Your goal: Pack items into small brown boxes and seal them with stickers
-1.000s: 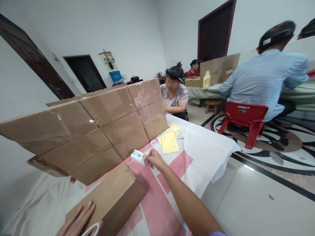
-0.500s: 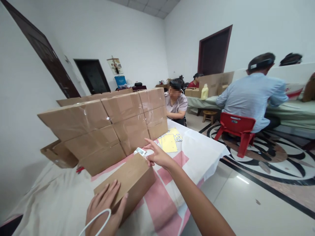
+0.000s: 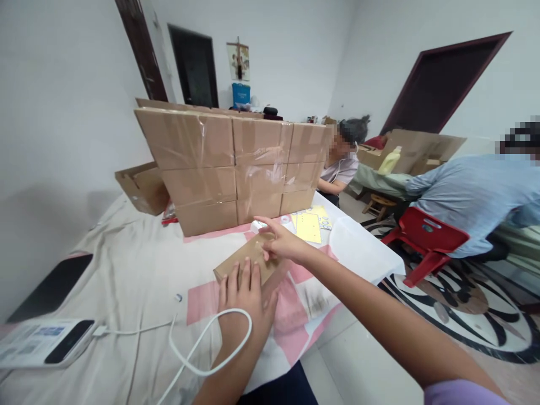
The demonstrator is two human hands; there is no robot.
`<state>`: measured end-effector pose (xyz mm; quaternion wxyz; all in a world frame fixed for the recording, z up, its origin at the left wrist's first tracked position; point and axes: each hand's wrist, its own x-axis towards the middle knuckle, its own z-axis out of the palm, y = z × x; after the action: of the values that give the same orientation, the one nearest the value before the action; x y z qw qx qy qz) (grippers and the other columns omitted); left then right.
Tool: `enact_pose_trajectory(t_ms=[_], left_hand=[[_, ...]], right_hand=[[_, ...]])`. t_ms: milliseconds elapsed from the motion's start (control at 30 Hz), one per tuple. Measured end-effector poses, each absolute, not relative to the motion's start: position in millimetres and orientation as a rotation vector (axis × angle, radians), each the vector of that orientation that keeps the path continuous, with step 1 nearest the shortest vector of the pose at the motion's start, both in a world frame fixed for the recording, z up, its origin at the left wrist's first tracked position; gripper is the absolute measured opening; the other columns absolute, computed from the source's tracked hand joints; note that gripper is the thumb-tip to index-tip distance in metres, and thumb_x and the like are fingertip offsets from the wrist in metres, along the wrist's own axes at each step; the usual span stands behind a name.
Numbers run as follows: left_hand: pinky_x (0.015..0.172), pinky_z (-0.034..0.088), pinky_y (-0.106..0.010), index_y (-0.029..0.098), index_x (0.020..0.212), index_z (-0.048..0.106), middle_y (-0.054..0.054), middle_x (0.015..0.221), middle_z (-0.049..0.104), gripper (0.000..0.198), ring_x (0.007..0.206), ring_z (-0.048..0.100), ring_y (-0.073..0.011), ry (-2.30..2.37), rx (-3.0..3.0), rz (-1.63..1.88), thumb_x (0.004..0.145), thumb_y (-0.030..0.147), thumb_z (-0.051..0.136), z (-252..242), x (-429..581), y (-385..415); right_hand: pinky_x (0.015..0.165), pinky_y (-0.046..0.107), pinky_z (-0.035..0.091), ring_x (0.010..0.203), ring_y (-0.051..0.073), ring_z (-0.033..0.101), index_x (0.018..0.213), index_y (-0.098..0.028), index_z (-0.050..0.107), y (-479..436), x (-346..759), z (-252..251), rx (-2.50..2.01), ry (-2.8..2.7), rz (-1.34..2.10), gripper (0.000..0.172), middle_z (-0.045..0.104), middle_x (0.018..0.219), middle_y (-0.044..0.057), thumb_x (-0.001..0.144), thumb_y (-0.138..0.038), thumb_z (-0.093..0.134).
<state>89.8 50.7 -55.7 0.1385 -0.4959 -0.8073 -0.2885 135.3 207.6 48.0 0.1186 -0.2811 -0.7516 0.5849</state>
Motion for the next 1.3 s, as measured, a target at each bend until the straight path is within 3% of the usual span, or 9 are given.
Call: enact_pose_trajectory(t_ms=[200, 333, 433, 633, 767, 867, 967, 1133, 1300], left_hand=[[0.121, 0.024, -0.057, 0.014, 0.144, 0.053, -0.009, 0.153, 0.051, 0.062, 0.143, 0.038, -0.0352, -2.404, -1.396, -0.903, 0.085, 0.034, 0.057, -53, 95, 54], [0.12, 0.026, -0.06, 0.014, 0.144, 0.052, -0.011, 0.156, 0.048, 0.061, 0.144, 0.038, -0.0372, -2.381, -1.418, -0.956, 0.087, 0.036, 0.056, -53, 94, 53], [0.118, 0.028, -0.062, 0.012, 0.138, 0.057, -0.019, 0.157, 0.043, 0.056, 0.144, 0.037, -0.0395, -2.359, -1.412, -1.01, 0.087, 0.036, 0.057, -55, 94, 52], [0.118, 0.029, -0.063, 0.003, 0.125, 0.061, -0.029, 0.156, 0.038, 0.049, 0.148, 0.033, -0.0405, -2.394, -1.396, -1.039, 0.085, 0.029, 0.055, -59, 95, 55], [0.119, 0.029, -0.062, 0.002, 0.125, 0.061, -0.028, 0.156, 0.04, 0.049, 0.147, 0.035, -0.0403, -2.398, -1.381, -1.022, 0.084, 0.029, 0.055, -59, 95, 55], [0.119, 0.029, -0.061, 0.004, 0.115, 0.064, -0.028, 0.155, 0.041, 0.04, 0.147, 0.035, -0.0398, -2.403, -1.372, -1.014, 0.085, 0.029, 0.054, -58, 95, 54], [0.118, 0.031, -0.061, 0.005, 0.111, 0.065, -0.029, 0.156, 0.04, 0.036, 0.148, 0.033, -0.0403, -2.389, -1.382, -1.03, 0.086, 0.028, 0.055, -58, 95, 53], [0.117, 0.031, -0.063, 0.008, 0.113, 0.063, -0.029, 0.157, 0.036, 0.033, 0.15, 0.03, -0.0407, -2.392, -1.42, -1.033, 0.084, 0.024, 0.058, -57, 93, 51], [0.117, 0.031, -0.064, 0.009, 0.109, 0.062, -0.029, 0.156, 0.038, 0.029, 0.148, 0.034, -0.0415, -2.374, -1.413, -0.98, 0.084, 0.024, 0.057, -59, 93, 51]], right_hand=[[0.042, 0.018, 0.043, 0.053, 0.004, 0.063, 0.154, -0.032, 0.035, 193, 114, 44, -1.002, -2.231, 1.578, 0.086, 0.045, 0.151, 0.015, 0.077, -0.002, 0.057], [0.042, 0.018, 0.043, 0.047, 0.01, 0.062, 0.16, -0.029, 0.026, 191, 106, 38, -1.023, -2.295, 1.538, 0.093, 0.073, 0.095, 0.005, 0.077, -0.001, 0.059], [0.04, 0.018, 0.042, 0.041, 0.013, 0.059, 0.163, -0.028, 0.02, 193, 104, 33, -1.034, -2.349, 1.561, 0.1, 0.061, 0.051, -0.007, 0.075, 0.0, 0.058], [0.038, 0.019, 0.039, 0.034, 0.014, 0.055, 0.162, -0.03, 0.025, 202, 103, 18, -1.031, -2.406, 1.526, 0.108, 0.057, 0.043, -0.01, 0.064, 0.001, 0.059], [0.039, 0.022, 0.04, 0.036, 0.015, 0.055, 0.161, -0.028, 0.028, 206, 102, 15, -0.993, -2.446, 1.45, 0.108, 0.064, 0.052, -0.006, 0.063, 0.0, 0.063], [0.047, 0.027, 0.048, 0.051, 0.017, 0.064, 0.16, -0.028, 0.033, 206, 110, 23, -1.029, -2.538, 1.146, 0.106, 0.076, 0.093, 0.008, 0.063, -0.005, 0.07], [0.07, 0.035, 0.057, 0.087, 0.029, 0.072, 0.157, -0.026, 0.039, 206, 130, 33, -1.072, -2.68, 0.788, 0.102, 0.064, 0.132, 0.016, 0.064, -0.016, 0.08], [0.103, 0.045, 0.049, 0.139, 0.035, 0.05, 0.143, -0.032, 0.059, 201, 162, 39, -0.793, -2.942, 0.529, 0.068, 0.041, 0.16, 0.008, 0.079, -0.011, 0.065], [0.1, 0.045, 0.051, 0.132, 0.035, 0.057, 0.136, -0.036, 0.066, 193, 162, 32, -0.582, -3.04, 0.387, 0.072, 0.038, 0.162, 0.001, 0.073, 0.0, 0.06]])
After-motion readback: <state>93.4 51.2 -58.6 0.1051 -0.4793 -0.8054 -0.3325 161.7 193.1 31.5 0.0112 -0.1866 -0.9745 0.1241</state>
